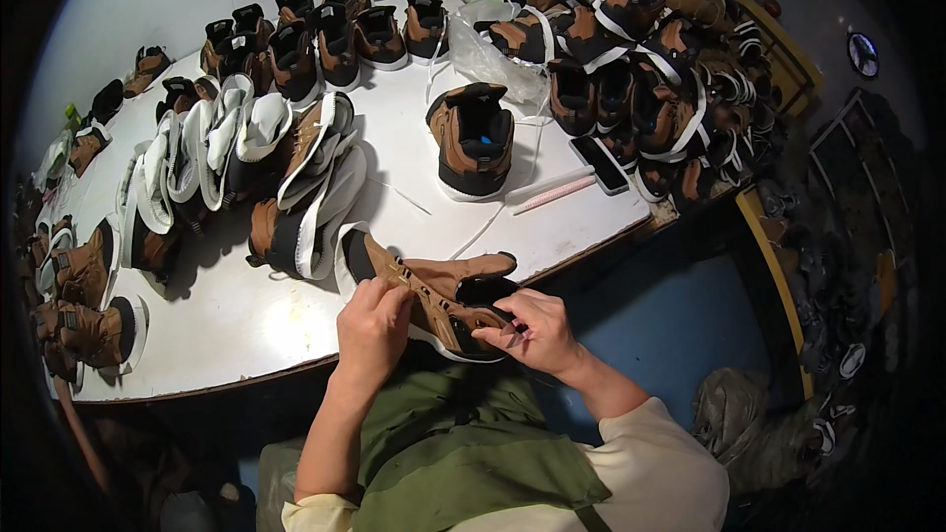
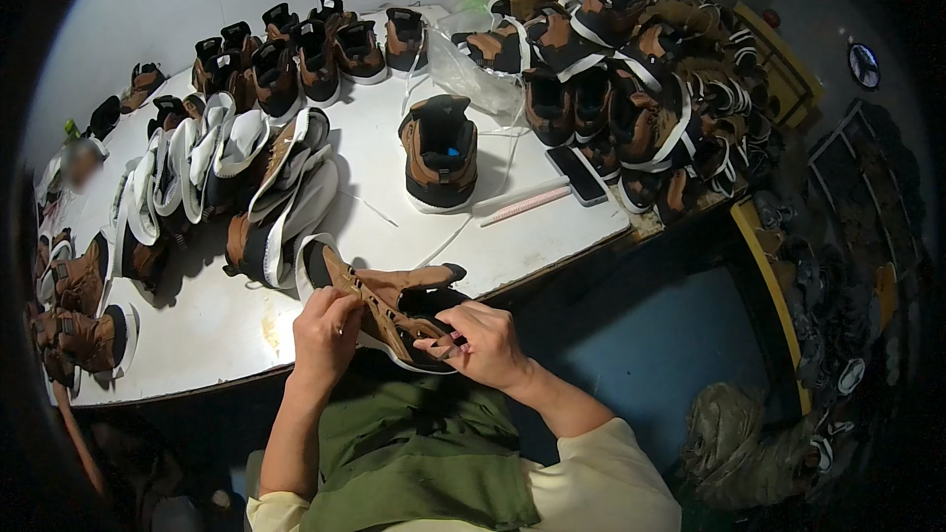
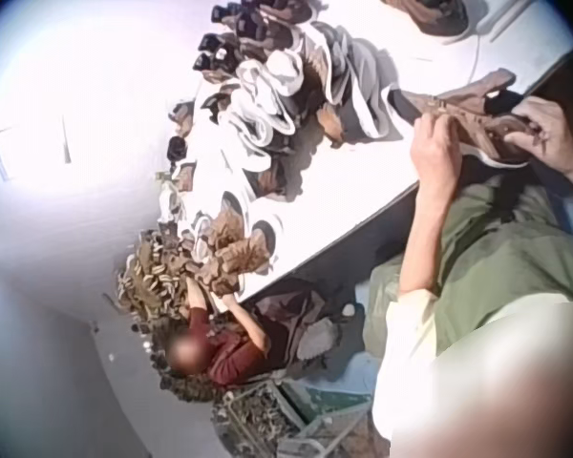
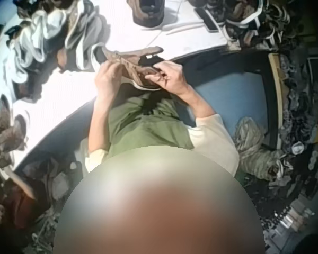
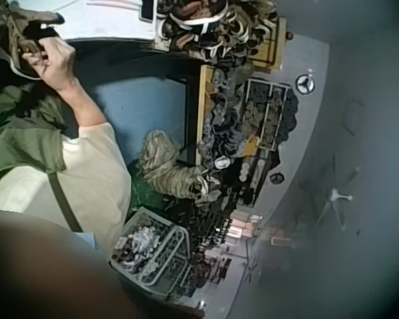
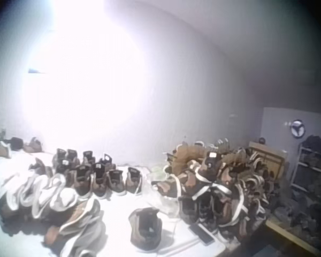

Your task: The person sits on the floor and works on a brown high-top sneaker, using a small metal tool to scrape or adjust the white midsole and upper. They repeatedly rotate the shoe, insert the tool into the seam, and manipulate the laces and tongue area.

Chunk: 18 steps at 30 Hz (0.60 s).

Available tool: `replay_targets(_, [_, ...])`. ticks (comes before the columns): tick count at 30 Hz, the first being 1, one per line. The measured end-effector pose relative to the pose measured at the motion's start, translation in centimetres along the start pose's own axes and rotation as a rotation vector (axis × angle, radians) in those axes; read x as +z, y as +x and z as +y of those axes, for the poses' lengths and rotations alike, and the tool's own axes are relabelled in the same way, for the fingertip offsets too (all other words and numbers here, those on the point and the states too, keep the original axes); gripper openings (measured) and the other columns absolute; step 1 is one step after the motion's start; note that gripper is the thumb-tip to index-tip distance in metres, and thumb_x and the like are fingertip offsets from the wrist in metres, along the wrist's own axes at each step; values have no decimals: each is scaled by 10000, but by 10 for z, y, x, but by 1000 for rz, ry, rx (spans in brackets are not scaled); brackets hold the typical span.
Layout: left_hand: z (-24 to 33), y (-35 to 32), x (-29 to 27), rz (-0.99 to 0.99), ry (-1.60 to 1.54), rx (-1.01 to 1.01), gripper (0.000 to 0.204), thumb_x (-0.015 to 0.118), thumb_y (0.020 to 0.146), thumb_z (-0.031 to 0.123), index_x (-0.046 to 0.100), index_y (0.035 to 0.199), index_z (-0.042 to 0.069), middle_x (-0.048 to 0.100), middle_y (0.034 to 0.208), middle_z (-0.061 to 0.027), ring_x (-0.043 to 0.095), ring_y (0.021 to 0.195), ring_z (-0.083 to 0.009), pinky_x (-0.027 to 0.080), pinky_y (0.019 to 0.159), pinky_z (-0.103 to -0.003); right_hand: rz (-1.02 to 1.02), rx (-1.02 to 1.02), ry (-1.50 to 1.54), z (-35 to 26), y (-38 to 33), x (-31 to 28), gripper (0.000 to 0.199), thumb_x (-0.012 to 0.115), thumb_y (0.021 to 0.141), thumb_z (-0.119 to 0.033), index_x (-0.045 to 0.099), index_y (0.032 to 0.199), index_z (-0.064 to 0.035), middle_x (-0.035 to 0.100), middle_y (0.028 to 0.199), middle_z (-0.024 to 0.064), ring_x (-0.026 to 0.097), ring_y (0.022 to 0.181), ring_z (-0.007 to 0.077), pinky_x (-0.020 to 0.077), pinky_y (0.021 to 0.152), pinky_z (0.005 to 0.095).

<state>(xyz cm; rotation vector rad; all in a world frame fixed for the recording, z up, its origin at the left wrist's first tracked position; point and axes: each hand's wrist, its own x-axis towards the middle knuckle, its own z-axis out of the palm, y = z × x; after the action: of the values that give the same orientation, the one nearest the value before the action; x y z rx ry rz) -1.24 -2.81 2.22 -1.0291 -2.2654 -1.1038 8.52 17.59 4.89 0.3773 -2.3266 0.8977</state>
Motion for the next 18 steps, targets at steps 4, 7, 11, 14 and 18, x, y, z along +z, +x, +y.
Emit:
replay_targets(4, [-6, -3, 4, -41, 66, 33, 132, 654, 760, -26, 562, 846, 13, 516, 765, -118, 536, 704, -292, 451, 593, -376, 1, 12, -15, 4, -2, 5, 329, 854, 687, -175, 609, 821, -2, 550, 617, 68, 528, 491, 174, 418, 443, 257])
replay_targets(7, [-6, -8, 4, -37, 54, 17, 132, 639, 771, -27, 542, 854, 6, 492, 760, -132, 519, 709, -302, 436, 599, -389, 10, 34, -15, 6, -3, 8, 323, 853, 687, -168, 612, 823, -3, 558, 627, 68, 538, 496, 164, 423, 448, 254])
replay_targets(11, [-7, -25, 1, -30, -36, -8, 145, 637, 769, -48, 537, 860, 2, 511, 782, -146, 532, 728, -321, 441, 614, -395, 28, 90, 8, 5, -3, 8, 311, 848, 693, -164, 614, 817, 0, 567, 637, 65, 541, 500, 146, 426, 454, 253])
replay_targets(14, [1, -39, -9, -78, -206, -113, 165, 631, 762, -80, 530, 866, -2, 533, 807, -154, 550, 731, -331, 449, 614, -381, 36, 117, 22, 6, -2, 6, 300, 844, 699, -163, 623, 817, 2, 564, 638, 61, 531, 501, 129, 419, 459, 246])
replay_targets(18, [-2, -70, -23, -73, -277, -250, 173, 612, 776, -110, 533, 887, -4, 538, 816, -160, 552, 666, -326, 449, 583, -361, 17, 150, 0, 7, -2, 3, 304, 826, 723, -183, 612, 837, 1, 584, 648, 79, 573, 527, 173, 458, 470, 264])
